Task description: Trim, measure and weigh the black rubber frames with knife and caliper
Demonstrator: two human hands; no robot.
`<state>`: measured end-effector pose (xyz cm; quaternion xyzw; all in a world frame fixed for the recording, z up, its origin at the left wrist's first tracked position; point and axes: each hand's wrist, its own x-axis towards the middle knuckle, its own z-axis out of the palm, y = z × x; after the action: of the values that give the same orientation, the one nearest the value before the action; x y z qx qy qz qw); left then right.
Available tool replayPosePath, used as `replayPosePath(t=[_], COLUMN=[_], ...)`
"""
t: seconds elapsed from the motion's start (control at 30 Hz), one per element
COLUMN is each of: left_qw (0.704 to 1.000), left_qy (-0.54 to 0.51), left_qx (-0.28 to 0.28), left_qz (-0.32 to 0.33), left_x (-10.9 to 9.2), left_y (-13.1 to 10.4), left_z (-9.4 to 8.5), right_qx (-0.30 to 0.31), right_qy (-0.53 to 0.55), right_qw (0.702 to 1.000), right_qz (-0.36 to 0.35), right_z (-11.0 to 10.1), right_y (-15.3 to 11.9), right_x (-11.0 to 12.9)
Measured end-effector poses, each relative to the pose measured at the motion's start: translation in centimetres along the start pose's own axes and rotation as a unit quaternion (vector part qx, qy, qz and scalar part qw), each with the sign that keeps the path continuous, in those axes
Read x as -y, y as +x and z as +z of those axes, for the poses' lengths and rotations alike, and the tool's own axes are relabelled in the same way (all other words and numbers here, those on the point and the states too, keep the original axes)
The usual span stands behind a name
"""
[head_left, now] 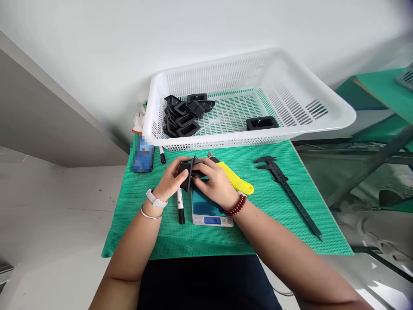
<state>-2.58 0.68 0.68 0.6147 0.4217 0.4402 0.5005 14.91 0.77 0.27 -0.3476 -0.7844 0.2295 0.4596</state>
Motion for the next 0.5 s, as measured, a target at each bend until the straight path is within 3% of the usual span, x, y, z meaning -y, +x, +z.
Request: replayPosePath(t=[0.33,0.43,0.5], left_qw=[0.991,0.963,0.903], left_qy=[0.092,0.224,0.365], left_qx=[-0.017,-0.124,-0.224], left_qz=[0.097,0.083,0.042], left_x=[-0.38,-0.34,-0.16], left_y=[-0.05,0.17,0.43], left_z=[-0.1,-0.46,-0.8], right_qx=[-0.046,-0.044,-0.035], right_qy=[0.054,0.05,0.043], right_qw=[0.997,0.998,0.998], right_qz=[-0.012,-0.007,-0.003], right_z=[-0.19,-0.22,-0.25], right_y=[-0.17,-0.17,-0.16], right_x=[0.18,0.09,0.01])
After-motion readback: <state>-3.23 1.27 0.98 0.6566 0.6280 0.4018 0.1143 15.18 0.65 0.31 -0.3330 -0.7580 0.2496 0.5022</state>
